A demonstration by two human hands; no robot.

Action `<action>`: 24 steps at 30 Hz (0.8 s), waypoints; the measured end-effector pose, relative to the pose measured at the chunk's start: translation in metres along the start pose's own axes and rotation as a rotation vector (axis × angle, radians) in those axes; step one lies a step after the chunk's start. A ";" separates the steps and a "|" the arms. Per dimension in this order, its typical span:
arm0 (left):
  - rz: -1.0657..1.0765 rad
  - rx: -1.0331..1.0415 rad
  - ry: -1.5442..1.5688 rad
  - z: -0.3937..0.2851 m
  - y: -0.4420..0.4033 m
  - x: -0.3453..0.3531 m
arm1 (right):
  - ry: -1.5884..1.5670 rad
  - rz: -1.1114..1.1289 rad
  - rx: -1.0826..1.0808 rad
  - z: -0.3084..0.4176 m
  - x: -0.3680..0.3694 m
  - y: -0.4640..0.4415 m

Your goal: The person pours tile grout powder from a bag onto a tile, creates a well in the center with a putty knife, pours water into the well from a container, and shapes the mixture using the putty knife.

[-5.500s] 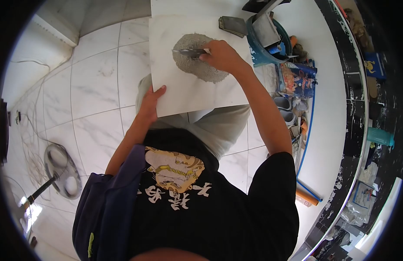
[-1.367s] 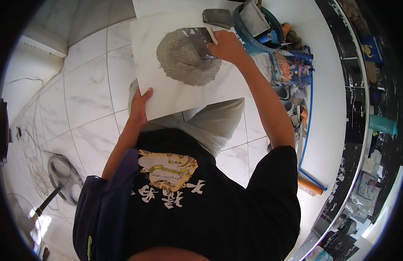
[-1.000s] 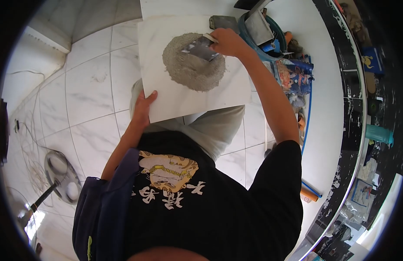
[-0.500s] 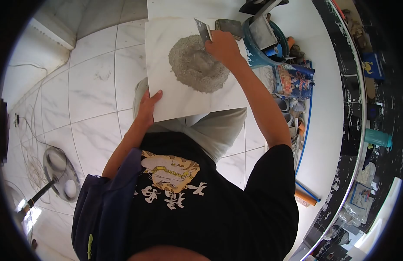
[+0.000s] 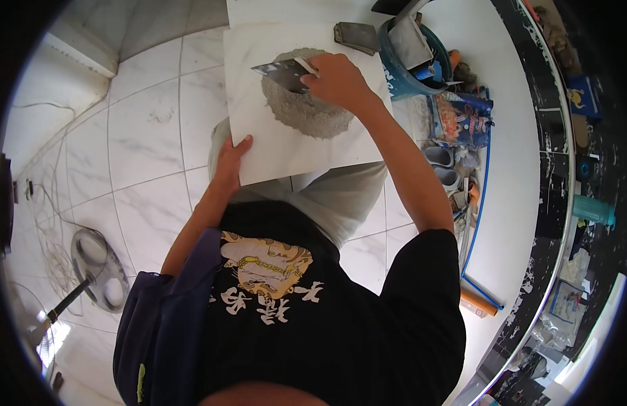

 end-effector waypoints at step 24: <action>-0.004 -0.006 -0.044 0.004 -0.002 -0.001 | -0.251 -0.035 0.082 -0.073 -0.028 0.040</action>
Point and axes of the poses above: each hand's wrist, its own y-axis away from the middle knuckle, its own x-axis out of the palm, z = x × y, the point moved 3 cm from there along -y, towards the middle knuckle, and after that the axes turned 14 degrees about x, right-handed, at the moved point
